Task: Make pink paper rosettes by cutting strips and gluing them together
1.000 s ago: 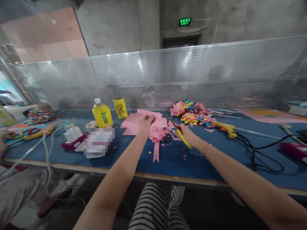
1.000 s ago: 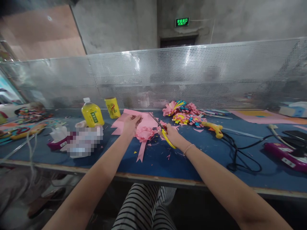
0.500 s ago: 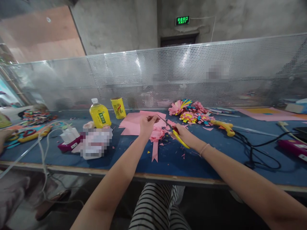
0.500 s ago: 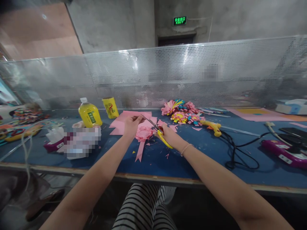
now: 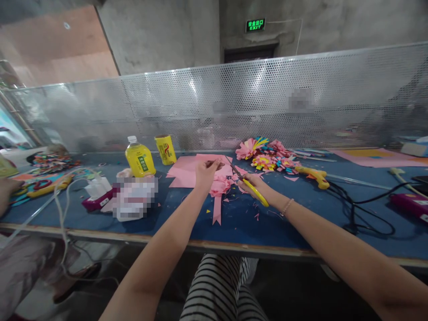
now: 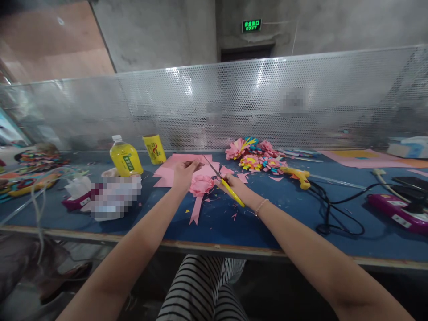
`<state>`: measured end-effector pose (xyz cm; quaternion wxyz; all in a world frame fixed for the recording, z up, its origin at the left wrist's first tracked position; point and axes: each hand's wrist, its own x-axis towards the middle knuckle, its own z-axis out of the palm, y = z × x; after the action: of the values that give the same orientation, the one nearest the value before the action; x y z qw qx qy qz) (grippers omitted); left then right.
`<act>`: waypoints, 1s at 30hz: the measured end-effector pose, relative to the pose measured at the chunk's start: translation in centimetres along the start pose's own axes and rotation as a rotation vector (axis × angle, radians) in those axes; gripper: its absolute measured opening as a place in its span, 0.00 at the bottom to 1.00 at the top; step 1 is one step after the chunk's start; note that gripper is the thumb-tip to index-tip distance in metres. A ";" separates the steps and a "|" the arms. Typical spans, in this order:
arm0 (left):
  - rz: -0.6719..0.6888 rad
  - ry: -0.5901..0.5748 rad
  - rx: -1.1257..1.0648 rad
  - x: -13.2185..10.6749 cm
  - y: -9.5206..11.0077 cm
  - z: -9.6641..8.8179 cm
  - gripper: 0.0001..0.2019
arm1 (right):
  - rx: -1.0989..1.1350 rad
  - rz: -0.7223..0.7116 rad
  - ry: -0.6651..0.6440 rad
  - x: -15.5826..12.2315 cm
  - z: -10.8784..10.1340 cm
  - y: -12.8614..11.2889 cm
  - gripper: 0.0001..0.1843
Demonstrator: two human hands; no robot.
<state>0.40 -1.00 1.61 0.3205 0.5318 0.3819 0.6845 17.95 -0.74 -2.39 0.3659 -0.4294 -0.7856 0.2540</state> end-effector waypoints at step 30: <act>-0.029 0.007 -0.001 -0.2 0.5 0.3 0.09 | 0.040 0.082 -0.035 0.0 0.2 -0.1 0.20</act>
<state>0.72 -1.39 1.94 0.3296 0.5236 0.3903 0.6818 17.77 -0.81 -2.47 0.3500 -0.4493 -0.7684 0.2920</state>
